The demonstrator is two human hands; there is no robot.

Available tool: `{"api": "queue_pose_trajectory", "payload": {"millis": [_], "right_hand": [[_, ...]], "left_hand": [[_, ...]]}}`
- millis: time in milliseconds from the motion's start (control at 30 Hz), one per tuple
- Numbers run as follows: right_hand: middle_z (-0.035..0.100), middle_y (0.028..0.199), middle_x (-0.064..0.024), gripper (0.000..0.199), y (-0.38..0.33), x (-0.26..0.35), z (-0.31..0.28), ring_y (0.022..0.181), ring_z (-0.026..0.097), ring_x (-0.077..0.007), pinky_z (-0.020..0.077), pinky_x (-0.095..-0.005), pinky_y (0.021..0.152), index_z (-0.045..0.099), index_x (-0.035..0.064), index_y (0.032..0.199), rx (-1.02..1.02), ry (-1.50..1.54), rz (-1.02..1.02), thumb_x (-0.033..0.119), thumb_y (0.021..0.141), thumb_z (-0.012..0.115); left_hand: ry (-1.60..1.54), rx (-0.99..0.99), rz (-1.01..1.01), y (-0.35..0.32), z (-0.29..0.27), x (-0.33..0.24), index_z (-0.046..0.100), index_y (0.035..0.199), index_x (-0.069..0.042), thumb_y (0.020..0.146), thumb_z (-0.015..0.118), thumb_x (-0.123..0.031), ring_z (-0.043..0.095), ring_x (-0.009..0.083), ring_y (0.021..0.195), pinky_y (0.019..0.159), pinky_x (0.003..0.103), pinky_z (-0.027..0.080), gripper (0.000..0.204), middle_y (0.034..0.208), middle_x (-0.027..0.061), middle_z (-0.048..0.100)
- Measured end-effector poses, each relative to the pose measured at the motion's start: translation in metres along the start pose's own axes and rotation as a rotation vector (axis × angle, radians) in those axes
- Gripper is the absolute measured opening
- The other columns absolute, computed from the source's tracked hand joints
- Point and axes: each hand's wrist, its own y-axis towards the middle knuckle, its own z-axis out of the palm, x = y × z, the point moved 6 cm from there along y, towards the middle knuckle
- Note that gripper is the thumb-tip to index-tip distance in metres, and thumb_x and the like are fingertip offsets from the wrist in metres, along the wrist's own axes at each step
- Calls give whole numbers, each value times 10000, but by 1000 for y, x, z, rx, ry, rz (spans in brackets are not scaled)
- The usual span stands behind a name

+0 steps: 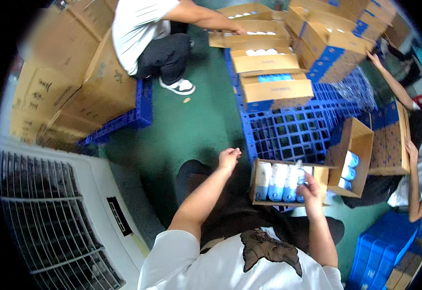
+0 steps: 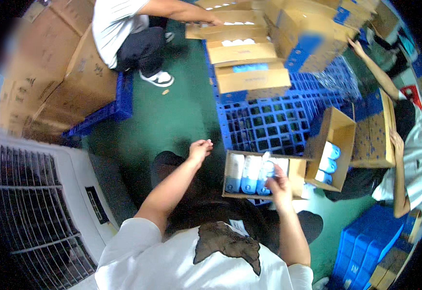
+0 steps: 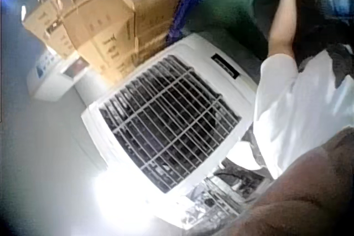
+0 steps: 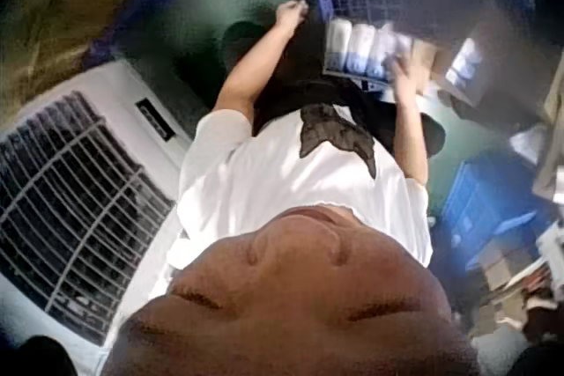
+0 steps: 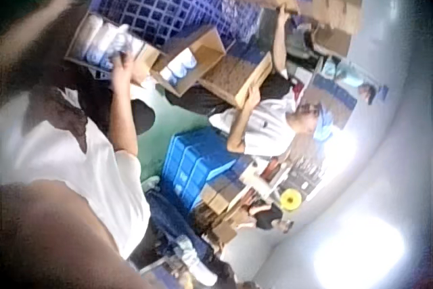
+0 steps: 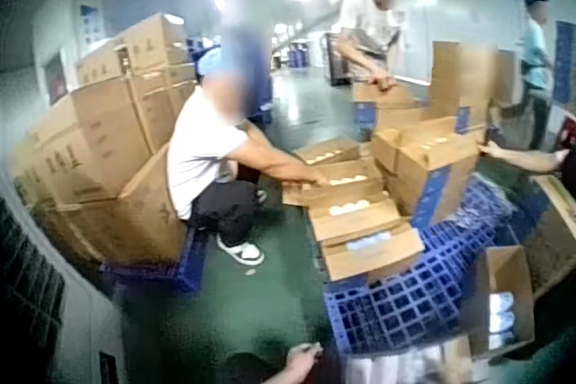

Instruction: The person places small white and blue packages into a cardboard box and moves the filled box to a stack on a pallet.

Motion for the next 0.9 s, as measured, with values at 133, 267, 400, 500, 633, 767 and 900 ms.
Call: {"api": "queue_pose_trajectory", "payload": {"millis": [133,267,400,500,633,767,900], "right_hand": [[541,991,-76,443,37,4,94,784,567,-146,478,-272,712,417,47,1209,260,-10,14,-78,798,522],[511,914,-49,300,43,-23,135,840,549,-165,513,-303,697,435,87,942,239,156,107,-88,740,573],[548,824,-58,243,47,-21,159,710,577,-159,505,-266,614,422,89,895,298,202,87,-82,771,544],[591,827,-85,243,33,-9,183,661,604,-178,503,-257,575,405,91,934,493,291,113,-67,797,529],[596,831,-89,275,30,15,198,670,619,-187,505,-264,564,390,103,952,632,328,61,-84,793,514],[597,943,-88,296,11,66,224,769,617,-181,502,-249,634,390,91,1028,822,359,-69,-73,814,513],[550,1104,-114,366,-9,122,219,951,575,-207,468,-282,780,390,63,1180,860,365,-208,50,852,553]], "left_hand": [[-280,-125,161,-59,16,-27,414,1247,-109,848,618,-287,555,192,896,759,340,490,482,1033,76,569],[-600,170,187,-118,22,-32,504,973,-87,887,476,-444,584,195,826,734,341,501,368,902,95,583],[-537,-7,423,-167,-3,-59,286,1251,-46,798,639,-37,606,171,820,754,326,510,574,922,100,600],[-390,-115,556,-184,-18,-58,313,1249,-31,788,655,-31,605,167,828,753,301,490,574,937,113,614],[-282,-240,615,-206,-25,-79,369,1202,-24,765,671,-20,601,151,826,743,286,487,531,913,96,620],[-274,-313,826,-254,-48,-118,331,1161,-42,743,663,20,606,145,811,746,294,495,537,872,83,613],[303,-918,1420,-430,-110,-256,403,1071,-111,764,640,-28,557,92,746,666,260,481,397,827,-6,554]]}}
